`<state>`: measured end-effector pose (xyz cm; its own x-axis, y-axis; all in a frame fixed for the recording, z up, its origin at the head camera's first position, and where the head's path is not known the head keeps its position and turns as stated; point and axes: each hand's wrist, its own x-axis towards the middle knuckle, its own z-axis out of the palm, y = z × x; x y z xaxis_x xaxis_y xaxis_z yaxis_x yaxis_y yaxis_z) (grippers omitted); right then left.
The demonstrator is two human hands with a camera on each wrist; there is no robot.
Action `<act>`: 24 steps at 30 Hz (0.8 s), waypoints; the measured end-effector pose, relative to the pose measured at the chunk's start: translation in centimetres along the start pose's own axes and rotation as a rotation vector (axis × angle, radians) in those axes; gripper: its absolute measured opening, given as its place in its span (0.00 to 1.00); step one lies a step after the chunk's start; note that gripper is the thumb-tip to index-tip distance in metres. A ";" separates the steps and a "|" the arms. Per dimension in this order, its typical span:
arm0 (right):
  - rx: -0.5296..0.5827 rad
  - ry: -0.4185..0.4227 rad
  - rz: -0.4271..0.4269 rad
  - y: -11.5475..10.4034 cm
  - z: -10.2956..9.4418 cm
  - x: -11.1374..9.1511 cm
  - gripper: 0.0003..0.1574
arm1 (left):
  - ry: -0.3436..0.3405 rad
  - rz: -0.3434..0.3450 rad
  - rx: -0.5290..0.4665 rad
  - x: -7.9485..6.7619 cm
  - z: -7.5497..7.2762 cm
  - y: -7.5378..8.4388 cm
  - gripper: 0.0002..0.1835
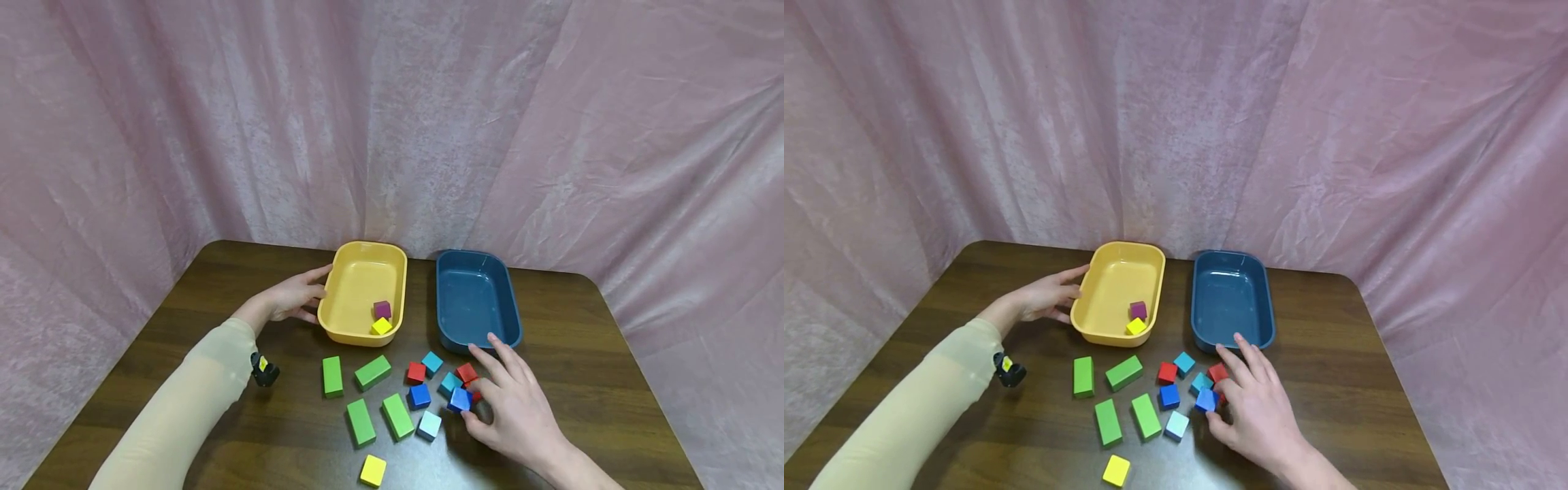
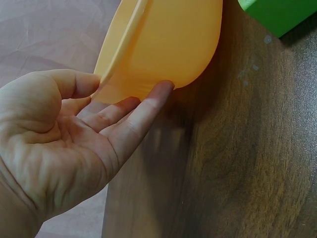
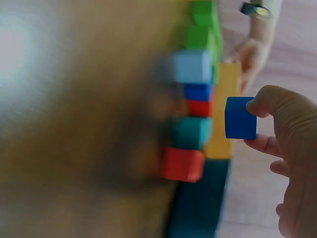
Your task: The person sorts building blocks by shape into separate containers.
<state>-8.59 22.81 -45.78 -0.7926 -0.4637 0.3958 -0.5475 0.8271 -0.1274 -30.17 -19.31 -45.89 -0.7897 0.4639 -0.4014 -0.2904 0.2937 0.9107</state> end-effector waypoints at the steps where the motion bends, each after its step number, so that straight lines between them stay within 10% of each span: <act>1: 0.003 0.025 -0.012 0.2 -0.4 0.5 0.17 | 0.003 -0.002 0.000 0.0 0.0 0.0 0.42; 13: 0.080 0.189 -0.044 2.0 -2.6 10.4 0.15 | 0.014 -0.005 0.018 -0.2 0.2 0.0 0.41; 24: 0.009 -0.039 -0.051 -0.7 1.6 18.6 0.16 | 0.003 -0.017 0.011 0.2 0.4 0.1 0.41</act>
<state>-23.39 13.10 -39.75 -0.7737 -0.5171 0.3661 -0.5894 0.7994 -0.1164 -30.18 -18.86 -45.89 -0.7864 0.4558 -0.4169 -0.2981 0.3110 0.9024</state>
